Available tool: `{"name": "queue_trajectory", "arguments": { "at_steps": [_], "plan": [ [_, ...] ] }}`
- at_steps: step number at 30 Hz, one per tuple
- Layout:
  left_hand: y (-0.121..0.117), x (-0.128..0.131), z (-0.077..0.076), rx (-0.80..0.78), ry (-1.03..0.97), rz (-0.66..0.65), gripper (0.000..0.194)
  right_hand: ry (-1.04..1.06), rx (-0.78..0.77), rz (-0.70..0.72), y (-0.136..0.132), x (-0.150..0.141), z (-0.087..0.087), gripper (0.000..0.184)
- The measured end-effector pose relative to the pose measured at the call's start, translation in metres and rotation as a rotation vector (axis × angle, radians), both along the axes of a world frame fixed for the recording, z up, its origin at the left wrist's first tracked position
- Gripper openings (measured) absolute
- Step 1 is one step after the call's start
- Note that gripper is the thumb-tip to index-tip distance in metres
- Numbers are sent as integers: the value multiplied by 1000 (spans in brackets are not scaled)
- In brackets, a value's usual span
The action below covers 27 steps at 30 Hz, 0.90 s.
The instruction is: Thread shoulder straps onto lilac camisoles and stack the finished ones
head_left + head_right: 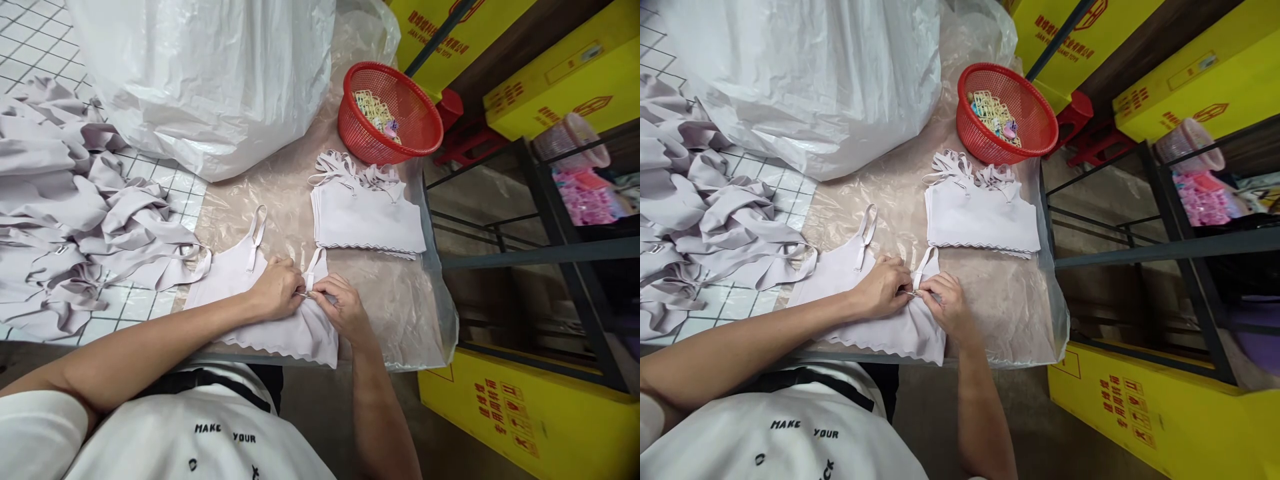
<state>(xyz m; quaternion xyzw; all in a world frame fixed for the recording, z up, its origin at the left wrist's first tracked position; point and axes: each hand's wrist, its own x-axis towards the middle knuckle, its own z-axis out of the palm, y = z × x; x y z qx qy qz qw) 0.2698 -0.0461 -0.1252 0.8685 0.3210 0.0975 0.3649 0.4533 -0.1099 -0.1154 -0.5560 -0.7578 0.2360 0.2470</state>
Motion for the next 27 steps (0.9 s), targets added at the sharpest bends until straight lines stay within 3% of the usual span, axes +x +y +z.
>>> {"name": "queue_trajectory", "arguments": {
  "at_steps": [11, 27],
  "plan": [
    [1, 1, 0, 19, 9, -12, 14, 16, 61, 58, 1, 3, 1, 15],
    [2, 1, -1, 42, 27, -14, 11, -140, 224, 91, -4, -6, 4, 15]
  ]
}}
